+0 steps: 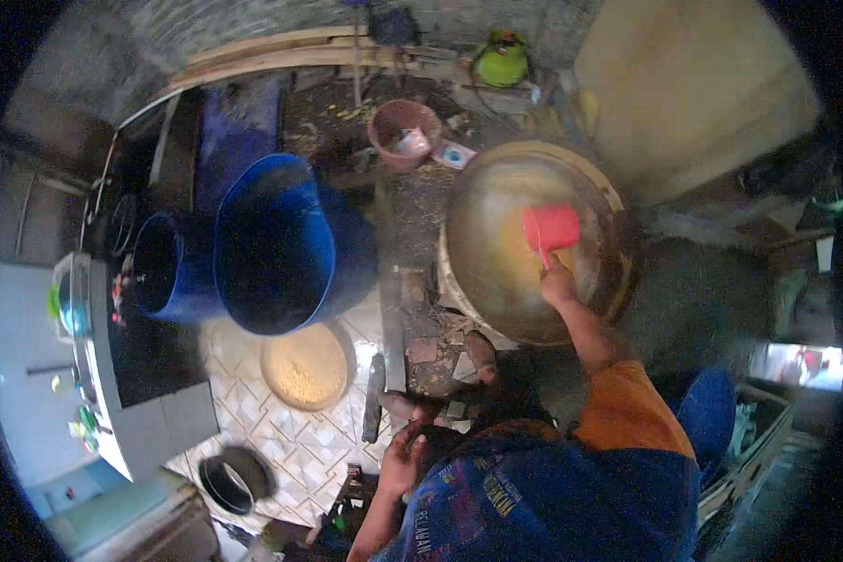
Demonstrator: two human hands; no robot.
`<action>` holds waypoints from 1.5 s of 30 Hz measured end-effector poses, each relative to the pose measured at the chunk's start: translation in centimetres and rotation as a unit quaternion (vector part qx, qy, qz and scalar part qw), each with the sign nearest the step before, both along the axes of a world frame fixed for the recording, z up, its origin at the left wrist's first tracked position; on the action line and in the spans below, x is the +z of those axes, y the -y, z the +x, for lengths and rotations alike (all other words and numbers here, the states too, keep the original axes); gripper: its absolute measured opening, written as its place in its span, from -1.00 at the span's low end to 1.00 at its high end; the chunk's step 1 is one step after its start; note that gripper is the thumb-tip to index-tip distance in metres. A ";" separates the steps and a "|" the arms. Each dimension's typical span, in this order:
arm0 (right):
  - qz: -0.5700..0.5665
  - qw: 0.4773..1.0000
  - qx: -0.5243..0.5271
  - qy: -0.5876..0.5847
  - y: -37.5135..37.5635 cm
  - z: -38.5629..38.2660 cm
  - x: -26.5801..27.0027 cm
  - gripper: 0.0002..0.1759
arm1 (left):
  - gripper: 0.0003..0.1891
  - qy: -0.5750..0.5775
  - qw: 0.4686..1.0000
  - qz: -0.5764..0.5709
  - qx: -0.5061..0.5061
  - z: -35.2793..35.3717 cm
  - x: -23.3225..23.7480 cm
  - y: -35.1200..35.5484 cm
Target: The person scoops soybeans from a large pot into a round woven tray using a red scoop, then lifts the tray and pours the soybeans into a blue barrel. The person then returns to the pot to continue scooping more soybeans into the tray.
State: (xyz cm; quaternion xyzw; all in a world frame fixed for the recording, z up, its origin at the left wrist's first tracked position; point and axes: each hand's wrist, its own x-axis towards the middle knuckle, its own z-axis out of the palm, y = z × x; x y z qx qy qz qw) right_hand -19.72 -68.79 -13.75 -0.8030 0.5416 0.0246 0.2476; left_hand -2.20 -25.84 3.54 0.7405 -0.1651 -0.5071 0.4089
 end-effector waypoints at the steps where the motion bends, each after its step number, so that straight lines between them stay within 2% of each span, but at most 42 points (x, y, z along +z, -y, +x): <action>1: 0.014 0.971 0.109 -0.212 1.0 -2.1 -2.4 -0.54 | -0.63 0.048 0.997 0.009 -0.051 -0.4 -1.0 0.6; 2: 0.020 0.949 0.153 -0.275 1.5 -4.1 -4.8 -0.58 | -0.63 0.047 0.997 0.016 -0.063 -0.8 -1.1 1.7; 4: 0.021 0.953 0.095 -0.288 1.8 -7.3 -8.1 -0.66 | -0.63 0.021 0.998 -0.005 -0.066 -1.9 -1.2 3.7; 8: 0.026 0.948 0.021 -0.318 1.1 -11.2 -13.3 -0.82 | -0.61 0.026 0.995 0.028 -0.097 -3.6 -0.4 7.2; 10: 0.017 0.952 -0.009 -0.305 -0.2 -11.7 -16.6 -0.87 | -0.61 0.022 0.993 0.048 -0.102 -4.1 -1.8 7.1; 12: -0.073 0.961 -0.073 -0.258 -2.4 -11.0 -21.5 -0.88 | -0.61 -0.013 0.996 0.044 -0.077 -4.7 -3.6 6.5; 13: -0.204 0.946 -0.134 -0.215 -3.9 -9.9 -25.0 -0.87 | -0.61 -0.013 0.996 0.049 -0.077 -4.8 -3.7 6.6; 14: -0.339 0.908 -0.190 -0.157 -5.3 -8.6 -28.5 -0.84 | -0.62 -0.008 0.996 0.052 -0.074 -5.0 -3.8 6.8; 15: -0.334 0.910 -0.189 -0.158 -6.3 -7.7 -30.6 -0.84 | -0.62 -0.005 0.996 0.056 -0.071 -5.1 -3.9 6.8; 17: -0.314 0.938 -0.087 -0.120 -7.7 -6.3 -33.4 -0.84 | -0.63 0.017 0.993 0.066 -0.094 -5.1 -3.6 7.6; 18: -0.210 0.969 0.039 -0.126 -8.5 -5.7 -34.1 -0.84 | -0.63 0.038 0.990 0.074 -0.115 -5.2 -3.2 8.0; 19: -0.102 0.973 0.163 -0.127 -8.9 -4.8 -34.5 -0.79 | -0.63 0.037 0.990 0.075 -0.113 -5.2 -2.9 8.6; 20: 0.009 0.950 0.285 -0.125 -9.6 -4.0 -34.9 -0.73 | -0.63 0.013 0.990 0.101 -0.094 -5.3 -2.4 9.1; 21: 0.122 0.901 0.399 -0.121 -10.3 -3.4 -35.1 -0.65 | -0.63 -0.013 0.989 0.128 -0.074 -5.5 -2.1 9.2; 22: 0.168 0.911 0.359 -0.116 -10.3 -1.3 -32.8 -0.73 | -0.63 -0.016 0.989 0.129 -0.070 -5.7 -2.7 8.7; 23: 0.208 0.944 0.240 -0.087 -10.0 0.6 -30.4 -0.81 | -0.63 0.007 0.989 0.115 -0.088 -5.9 -3.6 7.9; 24: 0.257 0.963 0.079 -0.025 -9.6 3.1 -26.5 -0.89 | -0.62 0.031 0.989 0.100 -0.105 -6.1 -4.2 7.4; 25: 0.282 0.956 -0.068 0.049 -9.3 5.3 -22.8 -0.94 | -0.62 0.032 0.989 0.100 -0.101 -6.2 -4.2 7.4; 26: 0.300 0.935 -0.153 0.108 -8.7 6.7 -19.2 -0.90 | -0.63 0.042 0.988 0.097 -0.109 -6.3 -4.0 7.3; 27: 0.323 0.905 -0.221 0.164 -8.2 8.0 -15.7 -0.83 | -0.63 0.053 0.987 0.094 -0.118 -6.3 -3.8 7.2; 28: 0.323 0.906 -0.219 0.165 -7.7 7.9 -14.7 -0.83 | -0.63 0.054 0.987 0.092 -0.116 -6.2 -3.6 7.2; 29: 0.459 0.802 -0.294 0.245 -7.0 7.7 -13.9 -0.83 | -0.63 0.052 0.986 0.104 -0.118 -6.1 -3.3 7.4; 30: 0.576 0.665 -0.356 0.315 -6.3 7.4 -13.1 -0.83 | -0.62 0.050 0.985 0.115 -0.120 -6.0 -3.0 7.6; 31: 0.575 0.666 -0.354 0.317 -5.5 6.7 -13.0 -0.83 | -0.62 0.052 0.985 0.113 -0.120 -6.0 -2.7 7.8; 32: 0.623 0.637 -0.314 0.328 -4.6 5.9 -12.7 -0.91 | -0.62 0.055 0.985 0.112 -0.118 -5.9 -2.5 8.0; 33: 0.668 0.606 -0.272 0.337 -4.0 5.2 -12.4 -0.90 | -0.61 0.058 0.985 0.112 -0.116 -5.7 -2.2 8.2; 34: 0.667 0.607 -0.269 0.338 -3.5 4.6 -11.0 -0.90 | -0.61 0.061 0.985 0.110 -0.115 -5.4 -2.1 8.4; 35: 0.682 0.586 -0.253 0.356 -3.1 3.8 -9.3 -0.92 | -0.61 0.058 0.988 0.085 -0.112 -5.0 -1.9 8.6; 37: 0.696 0.558 -0.243 0.381 -3.0 2.8 -6.6 -0.84 | -0.61 0.056 0.991 0.059 -0.107 -4.8 -1.9 8.2; 40: 0.671 0.550 -0.271 0.416 -3.0 1.6 -0.4 -0.83 | -0.61 0.014 0.996 0.058 -0.067 -4.9 -1.9 8.0; 41: 0.674 0.548 -0.258 0.422 -3.0 1.2 0.3 -0.96 | -0.60 0.027 0.994 0.059 -0.084 -4.7 -1.2 8.4; 44: 0.677 0.531 -0.265 0.435 -3.5 -0.6 1.9 -0.93 | -0.60 0.043 0.993 0.041 -0.097 -4.9 -1.9 7.5; 45: 0.651 0.554 -0.263 0.448 -3.7 -0.7 3.7 -0.86 | -0.60 0.046 0.994 0.027 -0.097 -4.8 -1.8 7.5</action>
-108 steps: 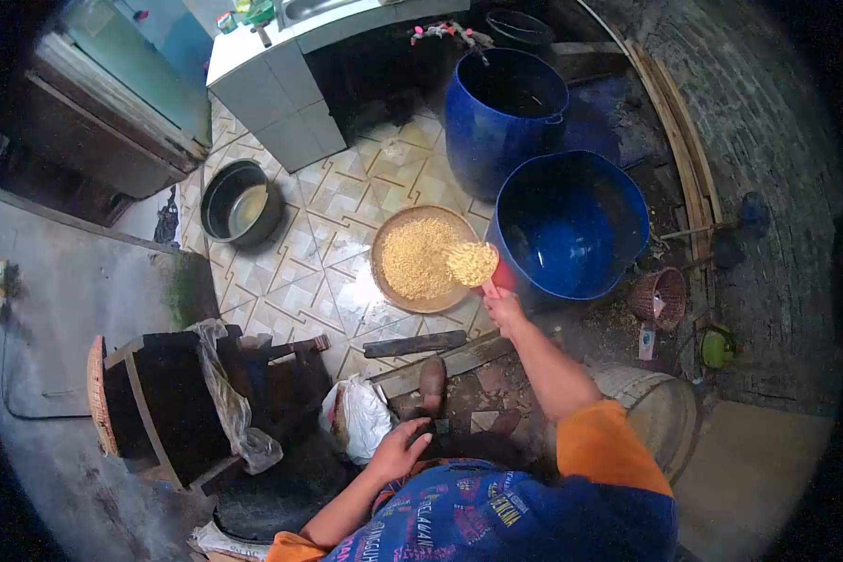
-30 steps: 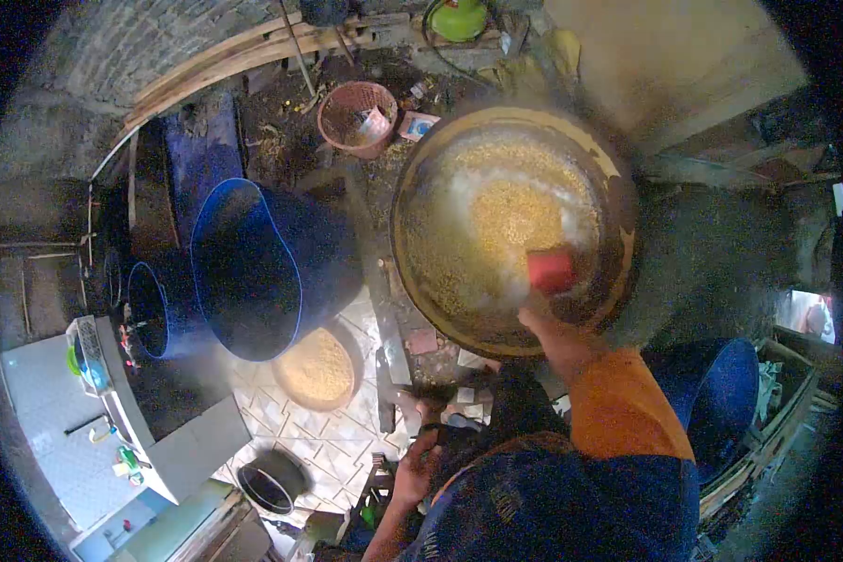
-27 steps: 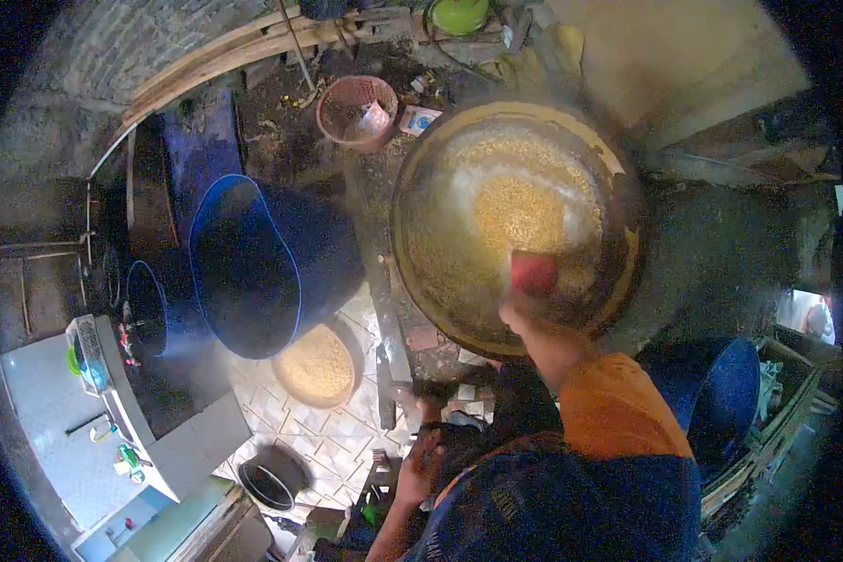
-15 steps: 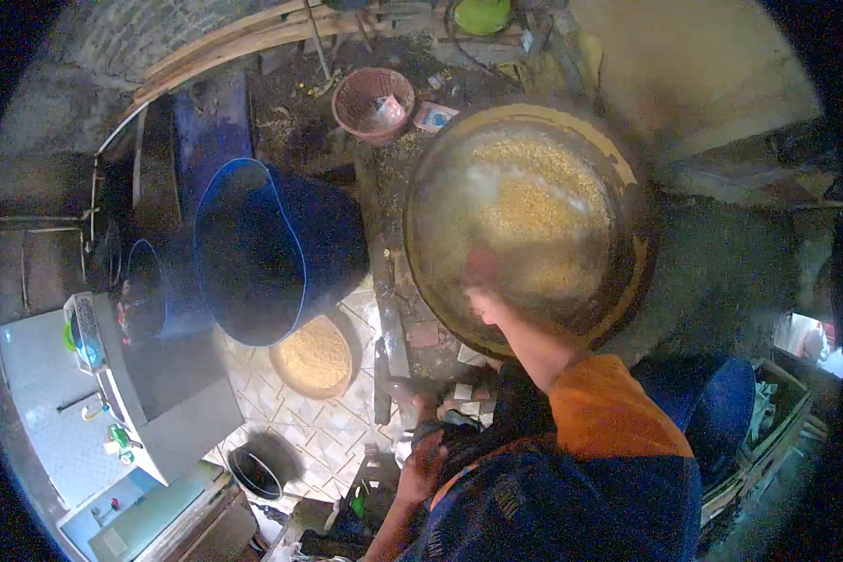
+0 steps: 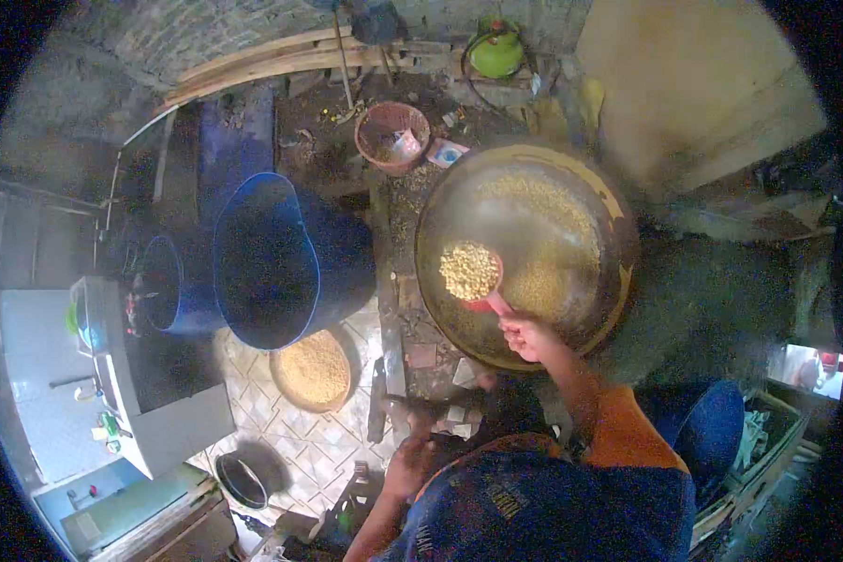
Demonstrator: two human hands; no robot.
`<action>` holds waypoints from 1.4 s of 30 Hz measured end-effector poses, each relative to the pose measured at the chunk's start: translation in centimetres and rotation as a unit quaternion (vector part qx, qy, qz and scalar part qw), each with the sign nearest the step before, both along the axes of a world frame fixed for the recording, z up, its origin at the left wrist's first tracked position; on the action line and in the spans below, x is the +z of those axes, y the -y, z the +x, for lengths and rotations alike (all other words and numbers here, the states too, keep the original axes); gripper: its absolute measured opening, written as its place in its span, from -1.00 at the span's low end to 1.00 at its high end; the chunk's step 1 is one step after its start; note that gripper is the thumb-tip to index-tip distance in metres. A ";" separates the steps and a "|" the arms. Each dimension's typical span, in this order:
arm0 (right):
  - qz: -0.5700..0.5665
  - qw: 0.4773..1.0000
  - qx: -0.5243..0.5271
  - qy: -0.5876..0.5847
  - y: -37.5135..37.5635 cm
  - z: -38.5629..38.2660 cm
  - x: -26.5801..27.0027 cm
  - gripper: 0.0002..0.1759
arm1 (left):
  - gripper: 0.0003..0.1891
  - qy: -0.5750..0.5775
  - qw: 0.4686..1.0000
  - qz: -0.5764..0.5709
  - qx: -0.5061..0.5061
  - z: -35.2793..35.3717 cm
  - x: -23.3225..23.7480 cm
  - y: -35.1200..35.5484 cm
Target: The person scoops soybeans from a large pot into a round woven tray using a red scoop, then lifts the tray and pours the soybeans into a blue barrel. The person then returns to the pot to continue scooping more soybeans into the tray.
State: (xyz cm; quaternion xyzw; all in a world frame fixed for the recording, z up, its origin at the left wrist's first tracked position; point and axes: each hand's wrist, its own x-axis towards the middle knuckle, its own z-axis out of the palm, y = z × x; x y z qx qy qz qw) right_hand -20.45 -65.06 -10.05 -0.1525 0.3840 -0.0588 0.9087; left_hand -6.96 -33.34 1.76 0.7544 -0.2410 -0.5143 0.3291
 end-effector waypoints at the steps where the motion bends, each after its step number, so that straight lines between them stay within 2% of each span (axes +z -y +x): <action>1: -0.005 1.000 0.003 0.001 0.0 -0.3 0.9 -0.86 | -0.60 0.001 1.000 -0.005 0.003 -0.1 0.1 0.1; 4: 0.005 0.999 -0.024 0.024 0.0 -0.9 3.5 -0.79 | -0.62 -0.001 0.999 -0.040 0.029 -0.1 0.6 0.2; 8: -0.013 0.999 -0.027 0.032 -0.2 -1.3 5.7 -0.78 | -0.63 0.082 0.995 -0.053 -0.020 0.6 0.2 -0.6; 9: -0.012 0.999 -0.038 0.033 -0.2 -1.4 5.8 -0.77 | -0.63 0.121 0.990 -0.052 -0.052 0.8 0.6 -0.4; 12: -0.022 0.998 -0.048 0.040 -0.5 -1.3 6.9 -0.75 | -0.63 0.149 0.987 -0.047 -0.035 0.9 3.2 -0.4; 18: -0.041 0.997 -0.059 0.042 -1.0 -0.7 8.8 -0.71 | -0.61 0.125 0.991 -0.050 0.012 1.1 3.2 -1.5; 21: -0.066 0.997 -0.027 0.037 -1.7 -0.4 9.6 -0.73 | -0.61 0.078 0.995 -0.043 0.053 0.3 -0.4 -4.0; 23: -0.081 0.996 -0.030 0.034 -1.9 0.0 9.8 -0.63 | -0.61 0.114 0.991 -0.022 0.060 0.0 1.6 -3.8; 25: -0.087 0.995 0.001 0.049 -2.4 1.0 11.2 -0.58 | -0.61 0.146 0.987 -0.003 0.064 -0.4 2.1 -4.6; 27: -0.107 0.990 0.049 0.073 -4.2 2.6 12.1 -0.56 | -0.60 0.147 0.984 -0.065 0.080 -0.1 1.0 -6.9; 33: -0.126 0.976 0.173 0.032 -10.4 12.8 13.3 -0.55 | -0.58 0.107 0.979 -0.043 0.167 3.1 0.0 -11.8; 34: -0.132 0.969 0.207 0.028 -11.9 14.5 13.3 -0.55 | -0.59 0.153 0.971 -0.068 0.173 3.1 -0.6 -12.9; 35: -0.138 0.961 0.238 0.018 -14.1 16.3 14.3 -0.55 | -0.59 0.145 0.968 -0.067 0.194 3.3 -0.3 -14.8; 39: -0.062 0.942 0.325 0.059 -20.7 22.5 11.9 -0.58 | -0.58 0.119 0.957 -0.058 0.258 3.2 0.0 -19.1; 41: -0.062 0.931 0.356 0.044 -24.5 25.4 10.2 -0.59 | -0.59 0.112 0.948 -0.059 0.291 2.3 -0.6 -21.8; 42: -0.053 0.924 0.377 0.031 -27.0 29.0 10.2 -0.61 | -0.59 0.082 0.943 -0.049 0.318 4.0 0.1 -23.6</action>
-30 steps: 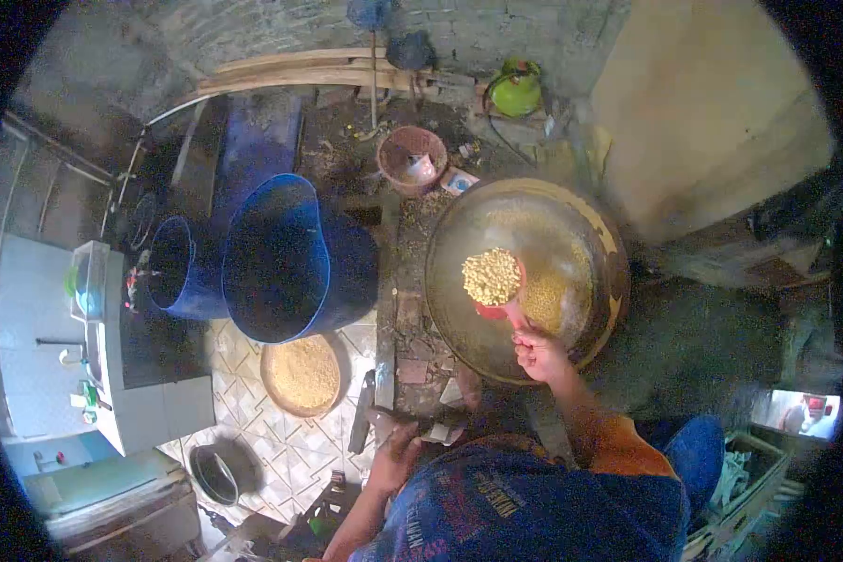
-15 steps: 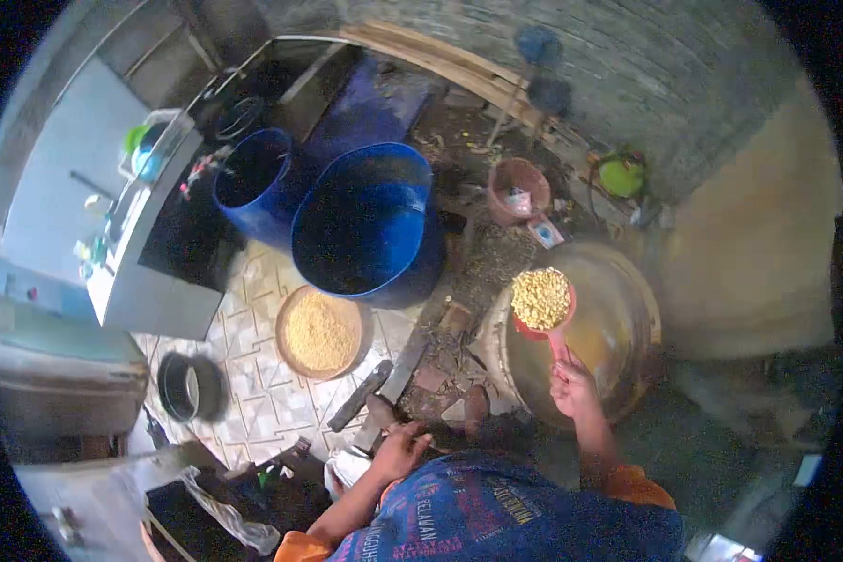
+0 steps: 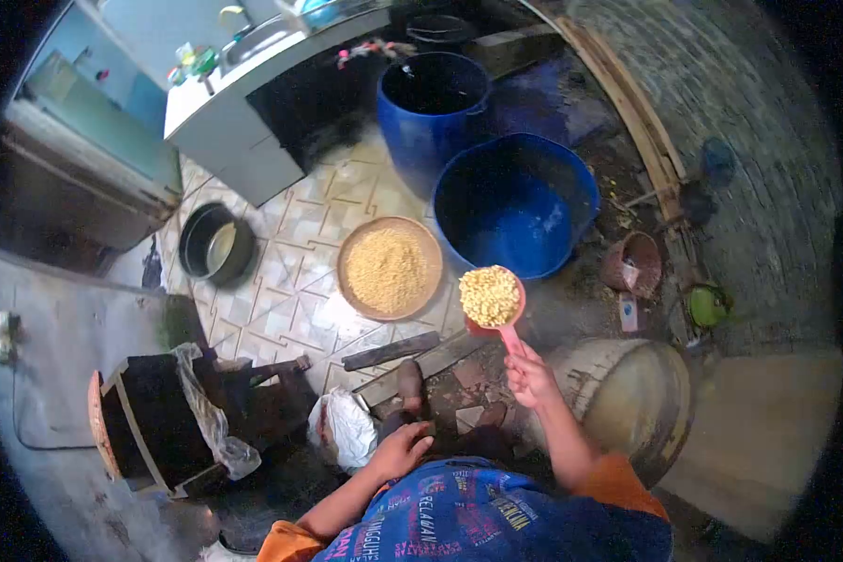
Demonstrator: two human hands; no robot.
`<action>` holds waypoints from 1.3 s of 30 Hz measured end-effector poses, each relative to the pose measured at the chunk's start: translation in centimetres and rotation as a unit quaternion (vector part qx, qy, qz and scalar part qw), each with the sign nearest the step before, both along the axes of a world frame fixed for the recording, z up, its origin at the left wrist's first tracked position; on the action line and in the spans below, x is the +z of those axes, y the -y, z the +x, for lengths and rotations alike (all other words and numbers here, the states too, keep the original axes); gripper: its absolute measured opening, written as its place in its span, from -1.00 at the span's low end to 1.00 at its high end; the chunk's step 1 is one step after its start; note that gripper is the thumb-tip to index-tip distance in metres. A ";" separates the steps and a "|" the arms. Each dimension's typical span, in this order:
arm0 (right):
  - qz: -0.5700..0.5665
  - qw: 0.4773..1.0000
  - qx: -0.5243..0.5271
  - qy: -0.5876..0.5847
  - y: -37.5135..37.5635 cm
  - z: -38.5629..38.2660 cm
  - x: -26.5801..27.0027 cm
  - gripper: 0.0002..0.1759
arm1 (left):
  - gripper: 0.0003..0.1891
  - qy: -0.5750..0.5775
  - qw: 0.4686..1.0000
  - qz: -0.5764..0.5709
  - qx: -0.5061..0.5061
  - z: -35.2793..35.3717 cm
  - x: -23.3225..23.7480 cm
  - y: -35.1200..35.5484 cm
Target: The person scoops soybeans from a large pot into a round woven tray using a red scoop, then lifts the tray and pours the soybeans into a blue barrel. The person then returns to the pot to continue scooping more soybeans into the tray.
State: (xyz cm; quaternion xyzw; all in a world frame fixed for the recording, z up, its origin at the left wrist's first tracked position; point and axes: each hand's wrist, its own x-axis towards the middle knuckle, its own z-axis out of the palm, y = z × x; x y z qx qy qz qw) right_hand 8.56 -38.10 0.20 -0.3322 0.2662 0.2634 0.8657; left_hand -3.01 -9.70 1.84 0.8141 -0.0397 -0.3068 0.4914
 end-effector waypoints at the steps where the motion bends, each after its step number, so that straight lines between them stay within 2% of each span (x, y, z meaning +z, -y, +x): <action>1: 0.005 1.000 0.021 -0.006 -2.0 1.8 -0.7 -0.63 | -0.59 -0.004 1.000 0.001 0.011 0.1 0.1 -1.3; 4: -0.015 0.997 0.068 -0.015 -7.5 6.0 -4.7 -0.74 | -0.59 0.012 0.998 0.010 0.054 -0.8 -0.3 -4.7; 6: -0.018 0.995 0.095 -0.013 -10.6 8.6 -7.5 -0.79 | -0.59 -0.026 0.995 0.006 0.101 -1.5 -1.0 -6.8; 9: -0.073 0.988 0.135 -0.025 -15.1 13.6 -9.6 -0.83 | -0.61 -0.052 0.987 0.007 0.153 0.3 0.8 -9.3; 11: -0.170 0.970 0.170 -0.019 -17.7 15.8 -10.6 -0.82 | -0.61 -0.052 0.984 0.006 0.168 -0.4 -1.0 -10.8; 13: -0.201 0.961 0.189 -0.010 -19.7 17.8 -12.5 -0.88 | -0.61 -0.058 0.981 0.008 0.184 -1.6 -1.9 -11.8; 15: -0.332 0.915 0.230 0.002 -21.1 19.9 -14.8 -0.89 | -0.60 -0.119 0.968 0.005 0.221 -1.6 -2.3 -12.5; 17: -0.361 0.901 0.240 0.001 -21.6 21.4 -18.5 -0.86 | -0.60 -0.121 0.967 0.008 0.223 -1.5 -2.1 -13.0; 19: -0.504 0.811 0.290 0.069 -22.4 22.9 -20.2 -0.79 | -0.60 -0.120 0.968 0.009 0.222 -1.4 -2.3 -13.5; 20: -0.506 0.810 0.289 0.068 -22.3 23.1 -20.8 -0.79 | -0.60 -0.122 0.967 0.007 0.223 -1.6 -2.7 -13.7; 22: -0.637 0.678 0.347 0.117 -22.8 23.6 -19.8 -0.69 | -0.60 -0.116 0.968 0.003 0.221 -1.5 -3.2 -14.0; 23: -0.641 0.677 0.342 0.119 -23.0 24.2 -19.4 -0.69 | -0.60 -0.120 0.968 0.008 0.222 -1.4 -3.4 -14.1; 24: -0.656 0.643 0.382 0.106 -23.0 24.7 -19.7 -0.64 | -0.60 -0.123 0.967 0.012 0.222 -1.2 -3.4 -14.2; 25: -0.668 0.607 0.421 0.090 -23.8 25.3 -17.7 -0.59 | -0.60 -0.118 0.968 0.011 0.220 -0.9 -3.3 -14.2; 26: -0.674 0.555 0.473 0.123 -24.2 25.5 -15.6 -0.55 | -0.59 -0.125 0.966 0.004 0.225 -0.5 -3.1 -14.3; 29: -0.691 0.556 0.443 0.131 -23.9 26.4 -19.3 -0.56 | -0.59 -0.134 0.963 -0.001 0.233 0.0 -3.0 -14.6; 32: -0.685 0.569 0.444 0.093 -25.4 26.7 -14.7 -0.59 | -0.59 -0.172 0.955 -0.012 0.241 0.1 -3.2 -14.7; 35: -0.714 0.540 0.432 0.110 -25.3 27.3 -17.3 -0.62 | -0.58 -0.175 0.956 0.002 0.235 0.7 -3.1 -14.7; 38: -0.742 0.544 0.378 0.100 -24.7 28.3 -22.6 -0.63 | -0.58 -0.158 0.958 -0.010 0.239 -0.4 -4.6 -14.7; 39: -0.741 0.545 0.380 0.099 -25.0 28.1 -21.1 -0.63 | -0.58 -0.160 0.958 -0.009 0.239 -0.3 -4.3 -14.6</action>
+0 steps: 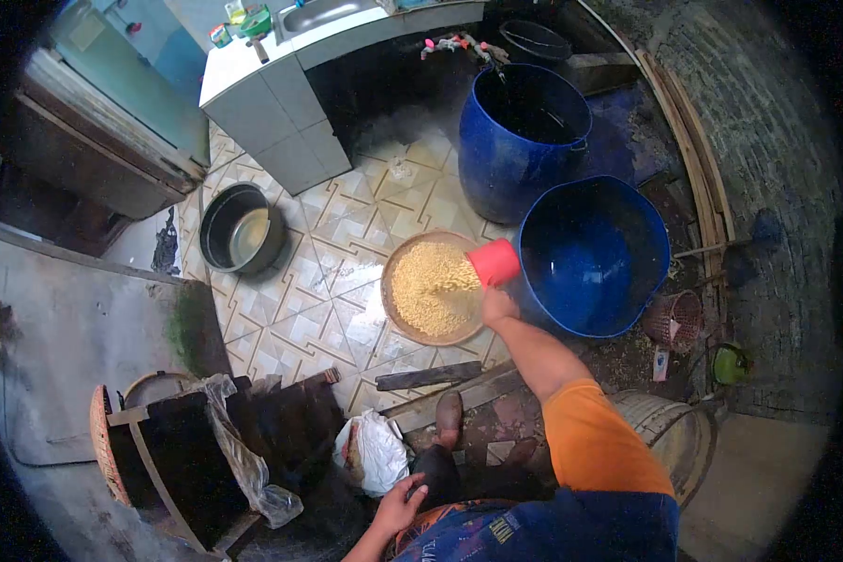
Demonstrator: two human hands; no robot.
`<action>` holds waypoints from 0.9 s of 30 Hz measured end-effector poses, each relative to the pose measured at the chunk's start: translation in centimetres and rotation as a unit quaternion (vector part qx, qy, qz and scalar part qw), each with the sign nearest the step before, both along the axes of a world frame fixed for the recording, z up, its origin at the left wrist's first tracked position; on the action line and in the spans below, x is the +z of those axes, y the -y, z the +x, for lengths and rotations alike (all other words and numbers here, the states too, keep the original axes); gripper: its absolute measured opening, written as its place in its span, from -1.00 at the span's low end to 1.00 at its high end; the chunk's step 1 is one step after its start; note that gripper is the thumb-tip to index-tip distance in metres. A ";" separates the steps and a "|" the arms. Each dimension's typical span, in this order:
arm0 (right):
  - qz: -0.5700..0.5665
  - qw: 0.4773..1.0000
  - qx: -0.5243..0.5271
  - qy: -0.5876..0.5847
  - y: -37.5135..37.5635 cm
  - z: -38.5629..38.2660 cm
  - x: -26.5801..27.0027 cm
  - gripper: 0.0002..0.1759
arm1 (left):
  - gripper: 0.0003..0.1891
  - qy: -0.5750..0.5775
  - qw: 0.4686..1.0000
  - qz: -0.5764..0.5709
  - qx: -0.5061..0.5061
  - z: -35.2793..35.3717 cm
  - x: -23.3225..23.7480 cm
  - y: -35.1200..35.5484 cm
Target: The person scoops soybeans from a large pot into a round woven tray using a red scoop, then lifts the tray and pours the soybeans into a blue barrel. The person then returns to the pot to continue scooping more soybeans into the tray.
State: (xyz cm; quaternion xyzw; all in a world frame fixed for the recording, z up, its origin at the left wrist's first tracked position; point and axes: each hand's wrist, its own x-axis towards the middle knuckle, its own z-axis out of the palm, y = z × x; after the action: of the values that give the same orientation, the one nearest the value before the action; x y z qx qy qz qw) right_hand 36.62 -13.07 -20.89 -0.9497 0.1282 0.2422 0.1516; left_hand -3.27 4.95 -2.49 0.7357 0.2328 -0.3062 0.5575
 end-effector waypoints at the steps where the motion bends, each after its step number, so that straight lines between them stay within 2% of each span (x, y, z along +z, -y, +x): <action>1: -0.015 0.999 0.052 -0.003 -0.6 -0.1 3.7 -0.63 | -0.59 -0.010 1.000 -0.007 0.002 0.5 0.4 0.0; 2: -0.030 0.994 0.104 -0.008 -1.0 -0.3 5.9 -0.63 | -0.59 -0.022 1.000 -0.015 0.004 0.7 0.7 0.1; 6: -0.041 0.992 0.122 -0.003 -1.1 -0.4 5.2 -0.63 | -0.59 -0.016 1.000 0.001 0.001 0.9 1.1 0.3; 8: -0.067 0.983 0.167 0.030 -0.8 -0.5 4.4 -0.64 | -0.60 -0.008 1.000 -0.003 0.002 0.9 0.9 0.4; 12: -0.082 0.980 0.180 0.002 -1.0 -0.7 6.4 -0.63 | -0.60 -0.016 1.000 -0.008 0.005 0.7 0.6 0.8; 14: -0.093 0.975 0.198 0.031 -0.9 -1.1 8.2 -0.58 | -0.60 -0.010 1.000 -0.011 0.001 0.4 0.4 1.0; 21: -0.081 0.982 0.164 0.055 1.4 -2.1 8.3 -0.48 | -0.59 0.017 0.999 0.005 -0.034 0.9 1.3 2.0; 24: -0.019 0.991 0.122 0.057 2.7 -3.7 7.9 -0.44 | -0.59 0.039 0.998 0.009 -0.054 0.7 1.1 2.6; 26: 0.193 0.958 0.072 0.201 4.4 -5.5 6.4 -0.37 | -0.59 0.038 0.997 0.011 -0.066 1.2 1.5 3.2; 27: 0.188 0.959 0.059 0.203 5.5 -6.5 6.4 -0.37 | -0.59 0.038 0.996 0.008 -0.080 1.8 2.2 3.7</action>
State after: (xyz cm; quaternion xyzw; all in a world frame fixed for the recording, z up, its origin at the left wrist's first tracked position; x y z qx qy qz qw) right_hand 30.08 -18.56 -14.48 -0.9391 -0.0096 0.0723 0.3358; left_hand -1.50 1.20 -0.31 0.7677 0.1547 -0.3192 0.5337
